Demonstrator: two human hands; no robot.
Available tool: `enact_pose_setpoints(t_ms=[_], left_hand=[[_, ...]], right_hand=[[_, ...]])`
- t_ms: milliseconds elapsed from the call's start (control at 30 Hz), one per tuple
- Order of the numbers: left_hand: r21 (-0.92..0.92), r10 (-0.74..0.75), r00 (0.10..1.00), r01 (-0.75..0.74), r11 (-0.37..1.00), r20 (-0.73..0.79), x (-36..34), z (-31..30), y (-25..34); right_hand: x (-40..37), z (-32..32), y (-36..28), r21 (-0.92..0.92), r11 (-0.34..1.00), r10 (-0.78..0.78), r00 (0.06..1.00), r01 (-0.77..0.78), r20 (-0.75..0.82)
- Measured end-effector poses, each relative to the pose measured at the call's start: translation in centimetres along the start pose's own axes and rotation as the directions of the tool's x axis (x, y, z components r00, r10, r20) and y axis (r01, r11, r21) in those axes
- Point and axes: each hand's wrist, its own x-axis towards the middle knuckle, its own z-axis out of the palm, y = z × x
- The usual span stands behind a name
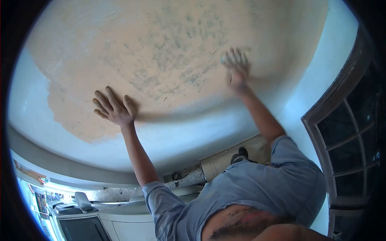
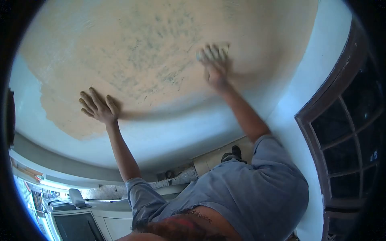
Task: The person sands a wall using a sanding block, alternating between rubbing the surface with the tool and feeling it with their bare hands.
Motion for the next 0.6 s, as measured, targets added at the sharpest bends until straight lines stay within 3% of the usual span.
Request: enact_pose_setpoints(t_ms=[67, 100, 167, 200, 267, 300, 400, 433, 533, 567, 600], left_hand=[[-0.014, 0.015, 1.0, -0.015, 1.0, -0.004, -0.2, 0.3, -0.2], [-0.027, 0.021, 1.0, -0.022, 0.999, -0.021, -0.1, 0.4, -0.4], [-0.032, 0.017, 1.0, -0.018, 0.999, -0.01, -0.1, 0.5, -0.4], [-0.044, 0.006, 1.0, -0.007, 0.999, -0.023, 0.0, 0.8, -0.4], [-0.044, -0.029, 0.999, 0.028, 0.999, -0.022, -0.6, 0.6, -0.4], [-0.059, -0.043, 0.999, 0.042, 0.997, -0.017, -0.4, 0.4, -0.3], [-0.084, -0.09, 0.996, 0.089, 0.992, -0.012, 0.1, 0.6, -0.3], [-0.094, -0.078, 0.997, 0.078, 0.992, 0.011, -0.5, 0.5, -0.5], [-0.078, -0.103, 0.995, 0.101, 0.992, -0.01, -0.6, 0.5, -0.7], [-0.081, -0.106, 0.994, 0.106, 0.991, 0.01, -0.7, 0.5, -0.8], [-0.07, -0.095, 0.995, 0.095, 0.993, 0.002, -0.5, 0.7, -0.8]], right_hand=[[9.2, -1.0, 1.7, -0.078, 0.996, -0.038, 0.999, 0.038, 0.007], [13.3, -0.6, 3.1, -0.243, 0.958, 0.191, 0.97, -0.151, 0.151], [25.7, -1.6, 1.6, -0.241, 0.971, -0.049, 0.98, 0.001, -0.193], [26.8, -1.0, 0.8, -0.242, 0.97, -0.053, 0.98, 0.005, -0.193], [25.5, 0.2, -1.4, -0.261, 0.965, -0.034, 0.989, -0.005, -0.146], [22.0, 1.5, -2.2, -0.287, 0.957, 0.044, 0.999, -0.046, -0.012], [5.6, 3.0, -8.1, -0.31, 0.948, -0.004, 0.975, 0.074, 0.22], [-1.5, 4.5, -8.1, -0.029, 0.998, -0.043, 0.982, 0.05, 0.184], [1.4, 4.6, -9.3, -0.022, 0.993, -0.111, 0.966, 0.119, 0.234], [7.2, 4.4, -9.8, -0.107, 0.968, -0.2, 0.957, 0.227, 0.211], [13.4, 5.4, -9.2, -0.107, 0.936, -0.326, 0.941, 0.334, 0.086]])
